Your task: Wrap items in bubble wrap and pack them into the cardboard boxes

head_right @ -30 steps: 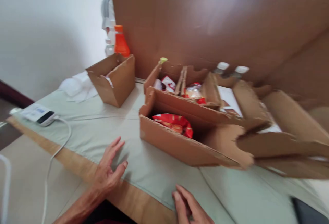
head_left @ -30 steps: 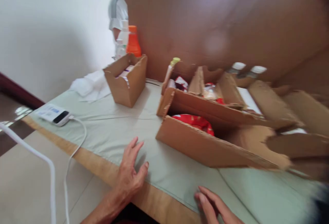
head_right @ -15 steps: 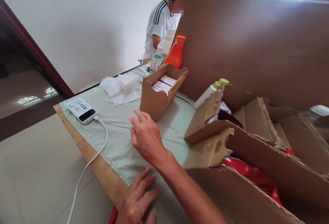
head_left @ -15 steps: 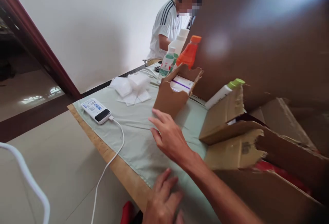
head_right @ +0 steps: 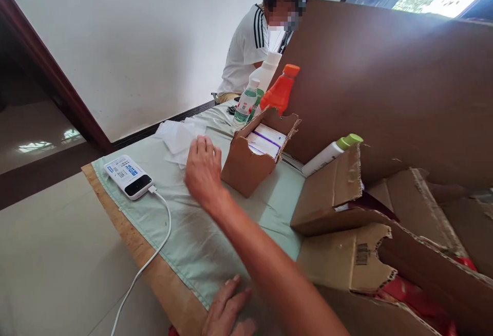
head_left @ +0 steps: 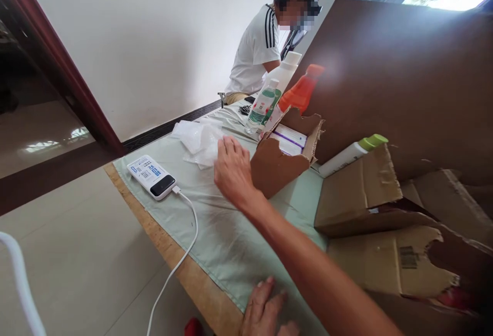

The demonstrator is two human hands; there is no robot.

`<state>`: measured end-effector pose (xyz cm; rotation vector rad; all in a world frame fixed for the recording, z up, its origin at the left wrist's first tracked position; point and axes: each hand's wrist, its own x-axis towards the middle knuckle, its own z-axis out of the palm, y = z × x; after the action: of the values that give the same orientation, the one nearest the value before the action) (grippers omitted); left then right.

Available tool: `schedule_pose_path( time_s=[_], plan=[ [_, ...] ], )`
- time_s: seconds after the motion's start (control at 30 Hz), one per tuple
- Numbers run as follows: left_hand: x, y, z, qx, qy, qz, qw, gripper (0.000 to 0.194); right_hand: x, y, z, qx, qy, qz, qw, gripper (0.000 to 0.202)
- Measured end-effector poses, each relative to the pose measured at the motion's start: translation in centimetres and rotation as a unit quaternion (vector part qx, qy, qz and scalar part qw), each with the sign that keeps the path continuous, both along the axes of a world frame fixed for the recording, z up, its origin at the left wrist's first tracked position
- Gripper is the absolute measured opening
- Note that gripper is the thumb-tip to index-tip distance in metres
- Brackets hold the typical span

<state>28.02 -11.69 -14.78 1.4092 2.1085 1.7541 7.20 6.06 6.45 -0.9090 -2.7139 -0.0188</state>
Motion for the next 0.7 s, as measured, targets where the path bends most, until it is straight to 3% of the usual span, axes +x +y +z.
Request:
schedule_pose_path(
  time_s=[0.07, 0.13, 0.17, 0.23, 0.27, 0.33, 0.4, 0.47, 0.53, 0.6, 0.7],
  plan=[
    [-1.7, -1.2, 1.3, -0.028, -0.041, -0.054, 0.997, 0.040, 6.4, -4.3, 0.5, -0.026, 0.175, 0.044, 0.983, 0.046],
    [-4.0, -2.9, 3.4, -0.014, -0.061, -0.150, 0.987, 0.049, 13.3, -8.1, 0.8, -0.121, 0.334, 0.000, 0.935, 0.036],
    [-5.2, -3.7, 4.5, 0.014, -0.066, -0.196, 0.978, 0.055, 16.6, -9.8, 0.9, -0.191, 0.406, -0.056, 0.892, 0.031],
    [-7.5, -5.0, 6.6, 0.028, -0.105, -0.249, 0.962, 0.063, 22.3, -12.5, 0.8, -0.328, 0.517, -0.151, 0.776, 0.026],
    [-8.3, -5.5, 7.4, 0.004, -0.130, -0.301, 0.945, 0.064, 24.6, -13.6, 0.5, -0.387, 0.558, -0.187, 0.710, 0.031],
    [-9.1, -5.9, 8.6, -0.022, -0.226, -0.344, 0.911, 0.062, 28.6, -15.4, -0.3, -0.475, 0.611, -0.235, 0.588, 0.044],
    [-8.6, -6.0, 9.3, -0.036, -0.364, -0.395, 0.842, 0.069, 31.6, -16.9, -1.5, -0.527, 0.641, -0.264, 0.492, 0.051],
    [-7.0, -6.0, 10.0, -0.050, -0.479, -0.421, 0.769, 0.086, 33.9, -18.4, -2.6, -0.560, 0.654, -0.272, 0.429, 0.050],
    [-5.1, -6.0, 11.0, -0.079, -0.529, -0.403, 0.743, 0.101, 36.0, -19.7, -3.7, -0.591, 0.655, -0.258, 0.394, 0.050],
    [-3.3, -5.8, 11.9, -0.127, -0.523, -0.348, 0.768, 0.096, 37.8, -20.8, -4.6, -0.618, 0.643, -0.235, 0.387, 0.052],
    [-1.4, -5.2, 12.7, -0.175, -0.497, -0.253, 0.811, 0.057, 40.5, -22.0, -5.8, -0.616, 0.624, -0.206, 0.433, 0.060]
  ],
)
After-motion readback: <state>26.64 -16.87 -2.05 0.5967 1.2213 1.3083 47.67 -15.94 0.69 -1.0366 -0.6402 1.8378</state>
